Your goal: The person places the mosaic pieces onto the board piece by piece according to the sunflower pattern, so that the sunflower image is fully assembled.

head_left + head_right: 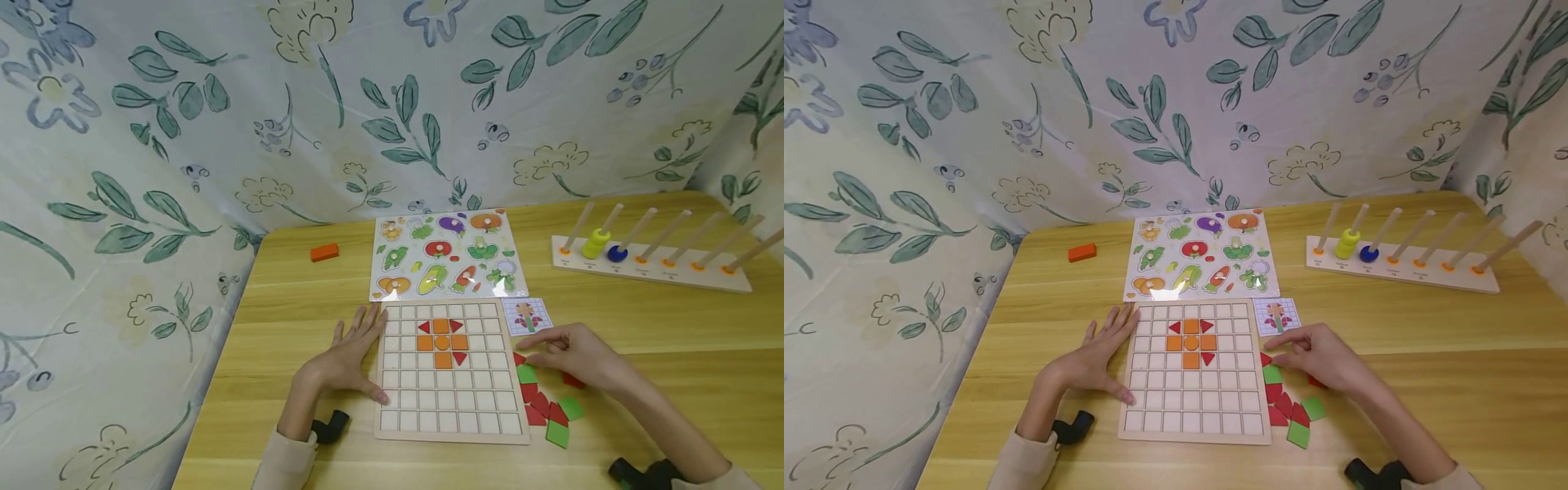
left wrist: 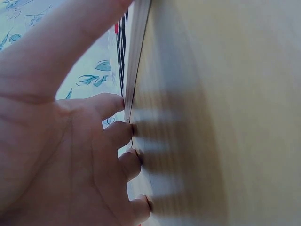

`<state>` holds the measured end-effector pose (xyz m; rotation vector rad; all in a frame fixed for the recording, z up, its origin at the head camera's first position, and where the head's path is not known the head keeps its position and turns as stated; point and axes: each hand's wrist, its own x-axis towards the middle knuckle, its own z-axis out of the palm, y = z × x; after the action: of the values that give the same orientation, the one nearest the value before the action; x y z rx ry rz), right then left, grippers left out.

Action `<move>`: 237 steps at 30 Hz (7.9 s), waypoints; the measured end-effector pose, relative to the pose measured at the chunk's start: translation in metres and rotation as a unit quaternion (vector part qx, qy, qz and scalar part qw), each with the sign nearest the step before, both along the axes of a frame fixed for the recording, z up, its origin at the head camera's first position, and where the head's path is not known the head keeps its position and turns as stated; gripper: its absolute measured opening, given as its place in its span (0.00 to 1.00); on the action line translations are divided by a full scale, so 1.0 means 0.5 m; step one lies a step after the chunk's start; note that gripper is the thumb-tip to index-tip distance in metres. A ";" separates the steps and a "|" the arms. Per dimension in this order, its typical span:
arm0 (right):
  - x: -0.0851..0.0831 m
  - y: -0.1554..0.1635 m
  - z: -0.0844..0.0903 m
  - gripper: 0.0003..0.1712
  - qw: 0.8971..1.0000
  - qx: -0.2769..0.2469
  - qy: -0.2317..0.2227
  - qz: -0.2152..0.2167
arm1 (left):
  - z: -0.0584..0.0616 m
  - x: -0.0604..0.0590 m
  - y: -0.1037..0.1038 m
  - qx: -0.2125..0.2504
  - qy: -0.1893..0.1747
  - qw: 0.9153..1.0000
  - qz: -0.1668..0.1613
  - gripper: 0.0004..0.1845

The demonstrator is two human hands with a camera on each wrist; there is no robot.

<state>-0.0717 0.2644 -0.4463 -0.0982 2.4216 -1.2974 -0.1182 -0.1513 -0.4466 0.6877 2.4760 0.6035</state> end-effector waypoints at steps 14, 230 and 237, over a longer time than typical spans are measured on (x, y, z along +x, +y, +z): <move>-0.011 -0.005 -0.014 0.16 1.000 0.011 -0.019 -0.010 | -0.001 -0.001 0.000 0.001 0.005 1.000 -0.002 0.79; 0.034 0.006 -0.017 0.14 1.000 0.007 -0.029 0.004 | -0.005 -0.002 -0.003 -0.007 0.008 1.000 -0.003 0.79; 0.033 -0.004 -0.015 0.15 0.999 0.026 -0.017 -0.009 | -0.004 -0.001 -0.003 -0.004 0.007 1.000 -0.003 0.78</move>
<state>-0.0550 0.2626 -0.4537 -0.0391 2.4320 -1.2323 -0.1188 -0.1527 -0.4489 0.6992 2.4868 0.5866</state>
